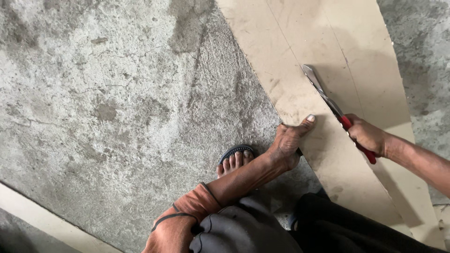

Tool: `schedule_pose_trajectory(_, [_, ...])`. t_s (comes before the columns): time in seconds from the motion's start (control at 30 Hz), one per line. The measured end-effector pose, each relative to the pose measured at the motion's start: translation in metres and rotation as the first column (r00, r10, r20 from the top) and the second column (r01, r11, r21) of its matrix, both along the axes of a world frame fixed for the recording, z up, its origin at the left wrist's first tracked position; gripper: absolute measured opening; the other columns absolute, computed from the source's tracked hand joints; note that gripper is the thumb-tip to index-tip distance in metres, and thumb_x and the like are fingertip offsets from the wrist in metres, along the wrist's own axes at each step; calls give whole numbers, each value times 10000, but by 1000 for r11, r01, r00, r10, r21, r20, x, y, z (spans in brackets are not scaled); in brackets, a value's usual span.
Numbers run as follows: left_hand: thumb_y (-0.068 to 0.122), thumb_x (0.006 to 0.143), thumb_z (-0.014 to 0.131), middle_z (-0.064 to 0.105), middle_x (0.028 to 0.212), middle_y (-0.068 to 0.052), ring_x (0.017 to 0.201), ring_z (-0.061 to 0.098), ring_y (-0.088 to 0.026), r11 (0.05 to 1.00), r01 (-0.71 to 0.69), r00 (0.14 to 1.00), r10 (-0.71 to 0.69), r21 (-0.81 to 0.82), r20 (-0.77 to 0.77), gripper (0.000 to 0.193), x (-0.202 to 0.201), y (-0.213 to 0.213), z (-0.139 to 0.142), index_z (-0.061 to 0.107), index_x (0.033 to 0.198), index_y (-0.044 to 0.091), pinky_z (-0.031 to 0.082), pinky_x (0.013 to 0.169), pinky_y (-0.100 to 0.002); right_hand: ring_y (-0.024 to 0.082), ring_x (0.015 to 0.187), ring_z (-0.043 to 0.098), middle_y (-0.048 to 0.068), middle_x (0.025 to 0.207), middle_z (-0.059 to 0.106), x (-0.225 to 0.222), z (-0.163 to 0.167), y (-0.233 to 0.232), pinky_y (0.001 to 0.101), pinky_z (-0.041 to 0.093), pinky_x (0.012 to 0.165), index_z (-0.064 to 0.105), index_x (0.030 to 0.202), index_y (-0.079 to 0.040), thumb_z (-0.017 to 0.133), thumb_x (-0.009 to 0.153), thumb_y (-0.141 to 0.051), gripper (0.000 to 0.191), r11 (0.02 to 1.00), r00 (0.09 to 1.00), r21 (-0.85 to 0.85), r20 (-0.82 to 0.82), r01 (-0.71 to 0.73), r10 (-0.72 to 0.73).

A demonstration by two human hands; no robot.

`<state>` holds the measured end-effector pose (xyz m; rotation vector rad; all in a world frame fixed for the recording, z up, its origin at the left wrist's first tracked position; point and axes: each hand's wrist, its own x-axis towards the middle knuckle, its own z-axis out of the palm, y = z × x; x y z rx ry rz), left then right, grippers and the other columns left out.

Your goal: The person cuts cardboard sheets into long strips using red-handled tin snips while kneeling on a concrete floor. They hold each sheet steady with one hand, cut along marked lines, set finished strips aside, and reposition the remaining cardboard to continue cutting.

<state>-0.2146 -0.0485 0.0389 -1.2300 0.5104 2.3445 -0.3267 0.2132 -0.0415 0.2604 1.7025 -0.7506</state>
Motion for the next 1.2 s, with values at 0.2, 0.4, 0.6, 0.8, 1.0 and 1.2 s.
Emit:
schedule_pose_trajectory(0.2, [319, 911, 790, 710, 1047, -128, 915, 679, -234, 998, -40, 998, 37, -41, -53, 419, 1, 1, -1, 692, 1099, -43, 592, 721, -415, 247, 1017, 631, 182, 1174, 651, 26, -12, 7, 396, 526, 844, 514, 1344, 114, 661, 844, -40, 543, 941, 981, -281, 82, 192, -175])
schedule_pose_trajectory(0.4, [306, 915, 784, 710, 1043, -139, 888, 691, -249, 997, -71, 996, 71, 3, -46, 407, 2, 1, 1, 683, 1104, -40, 604, 710, -424, 164, 994, 653, 89, 1159, 667, 14, 2, -19, 339, 541, 839, 554, 1300, -2, 574, 861, -26, 441, 971, 990, -194, 47, 137, -131])
schedule_pose_trajectory(0.6, [332, 913, 780, 699, 1021, -146, 844, 691, -252, 999, -30, 1000, 30, 24, -4, 449, -3, -4, 7, 674, 1131, -46, 602, 667, -432, 283, 761, 698, 203, 961, 734, -14, 38, -62, 434, 571, 687, 659, 1185, 50, 402, 777, 65, 483, 989, 972, -48, 200, 138, -126])
schedule_pose_trajectory(0.8, [321, 889, 790, 703, 1039, -131, 885, 706, -243, 999, -28, 997, 31, 40, -65, 478, 7, 0, -5, 659, 1172, -41, 623, 716, -429, 260, 717, 669, 205, 912, 719, -10, 52, -71, 393, 545, 664, 688, 1079, 118, 416, 767, 52, 418, 990, 996, -114, 42, 86, -82])
schedule_pose_trajectory(1.0, [354, 996, 839, 488, 858, -118, 704, 404, -295, 967, -55, 998, 44, -249, -48, 569, -31, -30, -44, 731, 1205, -164, 414, 592, -478, 186, 715, 613, 87, 866, 648, -2, 25, -49, 358, 519, 666, 604, 1116, 22, 407, 760, 10, 407, 994, 991, -9, -81, 107, -107])
schedule_pose_trajectory(1.2, [125, 860, 799, 715, 987, -108, 814, 712, -235, 945, -304, 945, 282, -123, -168, 355, -60, -49, -52, 662, 1164, 4, 639, 695, -441, 259, 629, 551, 127, 801, 569, -7, 9, -17, 452, 472, 563, 571, 1053, 129, 538, 816, 54, 251, 945, 980, -266, 114, 190, -164])
